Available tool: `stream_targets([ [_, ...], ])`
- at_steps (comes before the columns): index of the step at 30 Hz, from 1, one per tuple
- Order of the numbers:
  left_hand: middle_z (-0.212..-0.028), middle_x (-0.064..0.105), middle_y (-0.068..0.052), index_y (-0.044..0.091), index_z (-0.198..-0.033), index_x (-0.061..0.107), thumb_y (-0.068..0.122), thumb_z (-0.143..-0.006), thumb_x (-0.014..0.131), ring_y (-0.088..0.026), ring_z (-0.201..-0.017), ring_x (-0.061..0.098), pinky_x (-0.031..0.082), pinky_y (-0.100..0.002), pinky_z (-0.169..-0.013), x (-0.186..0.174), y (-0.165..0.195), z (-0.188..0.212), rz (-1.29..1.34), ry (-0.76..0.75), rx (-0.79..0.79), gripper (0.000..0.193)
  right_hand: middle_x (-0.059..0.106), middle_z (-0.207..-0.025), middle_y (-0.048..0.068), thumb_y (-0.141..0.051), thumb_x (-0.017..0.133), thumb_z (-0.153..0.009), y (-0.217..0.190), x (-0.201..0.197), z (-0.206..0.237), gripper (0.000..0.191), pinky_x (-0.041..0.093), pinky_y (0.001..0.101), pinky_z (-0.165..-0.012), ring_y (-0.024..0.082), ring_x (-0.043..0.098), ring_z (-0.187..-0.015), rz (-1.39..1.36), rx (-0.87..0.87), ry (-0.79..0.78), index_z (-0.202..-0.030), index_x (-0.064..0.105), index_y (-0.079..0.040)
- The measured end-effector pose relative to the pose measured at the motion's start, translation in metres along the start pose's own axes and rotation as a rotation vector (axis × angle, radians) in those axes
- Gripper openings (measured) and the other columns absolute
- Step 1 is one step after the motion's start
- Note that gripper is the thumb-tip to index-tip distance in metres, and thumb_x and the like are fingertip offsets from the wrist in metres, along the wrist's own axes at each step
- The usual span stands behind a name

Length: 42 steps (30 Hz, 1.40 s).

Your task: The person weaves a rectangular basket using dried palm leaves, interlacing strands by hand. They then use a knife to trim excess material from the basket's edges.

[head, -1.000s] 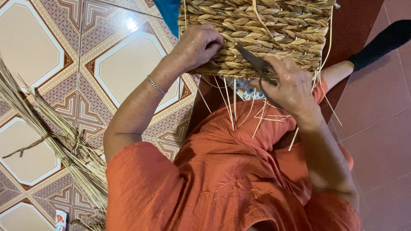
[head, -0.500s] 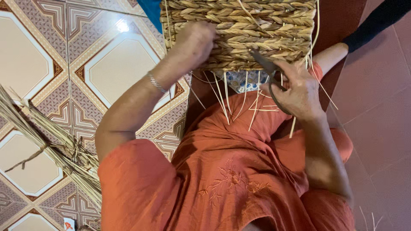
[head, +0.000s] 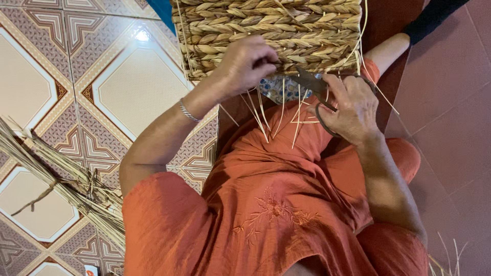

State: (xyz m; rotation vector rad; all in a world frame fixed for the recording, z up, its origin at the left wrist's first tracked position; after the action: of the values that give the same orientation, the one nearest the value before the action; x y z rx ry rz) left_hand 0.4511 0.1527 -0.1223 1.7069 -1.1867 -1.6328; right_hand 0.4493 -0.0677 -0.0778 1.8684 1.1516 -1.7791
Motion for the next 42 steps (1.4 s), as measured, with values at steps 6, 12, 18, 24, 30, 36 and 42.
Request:
stream_targets([
  [6,-0.086,0.060,-0.008,0.002,-0.092,0.070,0.012,-0.088,0.081,-0.022,-0.084,0.061,0.058,-0.034,-0.074,0.037,0.008,-0.009,-0.367,-0.015,0.209,0.016,0.047,-0.084,0.008,-0.040,0.091,-0.081,-0.006,0.006,0.004,0.063,0.047,0.0420,-0.072,0.027,0.056,-0.078,0.076,-0.039,0.072,-0.131,0.068,-0.010],
  [12,-0.085,0.061,-0.009,0.003,-0.086,0.068,0.013,-0.094,0.079,-0.025,-0.083,0.062,0.055,-0.039,-0.073,0.037,-0.013,-0.018,-0.320,-0.075,0.114,0.017,0.048,-0.089,0.008,-0.042,0.091,-0.082,-0.008,0.007,0.003,0.065,0.048,0.0409,-0.075,0.027,0.057,-0.082,0.132,-0.046,0.112,-0.134,0.067,-0.011],
  [18,-0.087,0.062,-0.010,0.003,-0.088,0.066,0.011,-0.090,0.081,-0.028,-0.085,0.063,0.054,-0.044,-0.077,0.021,-0.011,-0.015,-0.171,-0.024,0.117,0.018,0.049,-0.089,0.007,-0.052,0.090,-0.077,-0.012,0.026,-0.012,0.074,0.046,0.0406,-0.070,0.026,0.057,-0.080,0.174,-0.074,0.066,-0.135,0.066,-0.012],
  [24,-0.084,0.063,-0.009,0.003,-0.086,0.065,0.008,-0.089,0.082,-0.026,-0.083,0.063,0.053,-0.042,-0.075,0.022,-0.013,-0.017,-0.169,-0.006,0.141,0.018,0.050,-0.082,0.004,-0.052,0.088,-0.075,-0.006,0.052,-0.013,0.081,0.044,0.0373,-0.062,0.020,0.055,-0.068,0.273,-0.161,-0.010,-0.141,0.065,-0.010],
  [30,-0.085,0.067,-0.006,0.005,-0.087,0.068,0.009,-0.092,0.081,-0.017,-0.075,0.066,0.057,-0.034,-0.067,0.030,-0.037,-0.025,-0.027,-0.076,0.007,0.015,0.050,-0.073,0.002,-0.056,0.083,-0.084,-0.002,0.063,-0.008,0.079,0.041,0.0346,-0.058,0.016,0.053,-0.059,0.348,-0.282,-0.008,-0.139,0.066,-0.002],
  [36,-0.086,0.067,-0.007,0.004,-0.086,0.067,0.007,-0.091,0.081,-0.019,-0.075,0.066,0.055,-0.035,-0.066,0.028,-0.044,-0.025,-0.001,-0.064,-0.028,0.015,0.048,-0.076,0.002,-0.053,0.079,-0.092,-0.015,0.043,-0.010,0.069,0.037,0.0361,-0.062,0.017,0.052,-0.063,0.365,-0.251,0.069,-0.139,0.067,-0.005],
  [42,-0.084,0.066,-0.008,0.002,-0.087,0.066,0.010,-0.091,0.082,-0.022,-0.073,0.065,0.053,-0.038,-0.066,0.028,-0.041,-0.023,-0.025,-0.085,0.007,0.018,0.051,-0.082,0.006,-0.057,0.072,-0.087,-0.029,0.035,-0.018,0.071,0.038,0.0380,-0.068,0.020,0.051,-0.069,0.384,-0.187,0.112,-0.138,0.066,-0.008],
])
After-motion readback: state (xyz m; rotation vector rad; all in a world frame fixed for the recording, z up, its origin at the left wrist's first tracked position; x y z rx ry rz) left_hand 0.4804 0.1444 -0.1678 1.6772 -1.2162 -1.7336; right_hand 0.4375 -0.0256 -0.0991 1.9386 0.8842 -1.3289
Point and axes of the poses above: each hand's wrist, its own z-axis away from the middle knuckle, its own x-axis out of the palm, y = z × x, the point moved 9 cm from there along -z, towards the middle knuckle
